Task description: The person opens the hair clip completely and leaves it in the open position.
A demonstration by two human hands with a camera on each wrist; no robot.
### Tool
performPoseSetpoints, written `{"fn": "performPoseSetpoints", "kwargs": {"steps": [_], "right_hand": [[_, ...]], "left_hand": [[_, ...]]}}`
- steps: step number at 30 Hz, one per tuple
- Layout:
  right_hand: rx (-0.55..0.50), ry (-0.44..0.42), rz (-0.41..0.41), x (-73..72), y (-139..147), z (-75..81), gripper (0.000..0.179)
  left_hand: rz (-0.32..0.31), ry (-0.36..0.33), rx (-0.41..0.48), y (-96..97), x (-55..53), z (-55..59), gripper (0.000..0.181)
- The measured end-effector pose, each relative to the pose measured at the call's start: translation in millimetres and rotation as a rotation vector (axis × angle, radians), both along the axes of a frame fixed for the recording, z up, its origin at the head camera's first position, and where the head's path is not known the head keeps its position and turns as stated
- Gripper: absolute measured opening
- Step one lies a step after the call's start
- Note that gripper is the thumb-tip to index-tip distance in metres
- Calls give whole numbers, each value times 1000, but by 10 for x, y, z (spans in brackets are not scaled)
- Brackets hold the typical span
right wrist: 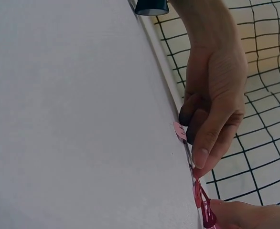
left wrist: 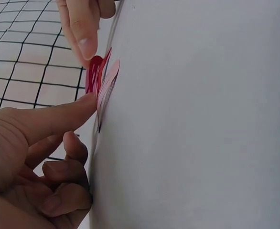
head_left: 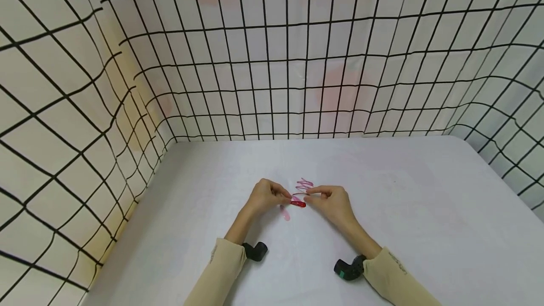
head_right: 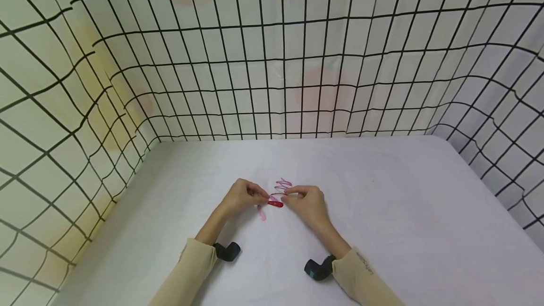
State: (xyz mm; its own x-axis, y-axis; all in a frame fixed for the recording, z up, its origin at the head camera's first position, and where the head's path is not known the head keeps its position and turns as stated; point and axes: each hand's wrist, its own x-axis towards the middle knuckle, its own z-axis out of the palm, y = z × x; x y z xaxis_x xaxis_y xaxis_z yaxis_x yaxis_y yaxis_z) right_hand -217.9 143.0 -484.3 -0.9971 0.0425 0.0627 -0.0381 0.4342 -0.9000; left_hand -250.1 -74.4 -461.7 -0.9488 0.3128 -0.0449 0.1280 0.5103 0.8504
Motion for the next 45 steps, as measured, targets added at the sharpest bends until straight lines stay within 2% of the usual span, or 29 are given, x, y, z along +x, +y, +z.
{"fn": "performPoseSetpoints", "kwargs": {"steps": [5, 13, 16, 21, 29, 40, 45], "right_hand": [[13, 38, 26, 49, -24, -5, 23], [0, 91, -22, 71, -23, -42, 18], [-2, 81, -11, 71, -23, -39, 14], [65, 51, 60, 77, -32, -25, 9], [121, 32, 110, 90, -41, 2, 8], [39, -21, 218, 79, 92, -21, 13], [20, -24, 224, 83, 123, 7, 16]], "left_hand": [[-12, -9, 8, -36, 53, 5, 5], [-37, 5, 18, -33, 60, -8, 6], [-41, 5, 22, -27, 56, -6, 8], [-33, -7, 18, -15, 61, 14, 12], [-38, 12, -12, -6, 84, 15, 3], [-72, 43, -4, 30, 96, 1, 4], [-65, 88, 5, 56, 98, -5, 5]]}}
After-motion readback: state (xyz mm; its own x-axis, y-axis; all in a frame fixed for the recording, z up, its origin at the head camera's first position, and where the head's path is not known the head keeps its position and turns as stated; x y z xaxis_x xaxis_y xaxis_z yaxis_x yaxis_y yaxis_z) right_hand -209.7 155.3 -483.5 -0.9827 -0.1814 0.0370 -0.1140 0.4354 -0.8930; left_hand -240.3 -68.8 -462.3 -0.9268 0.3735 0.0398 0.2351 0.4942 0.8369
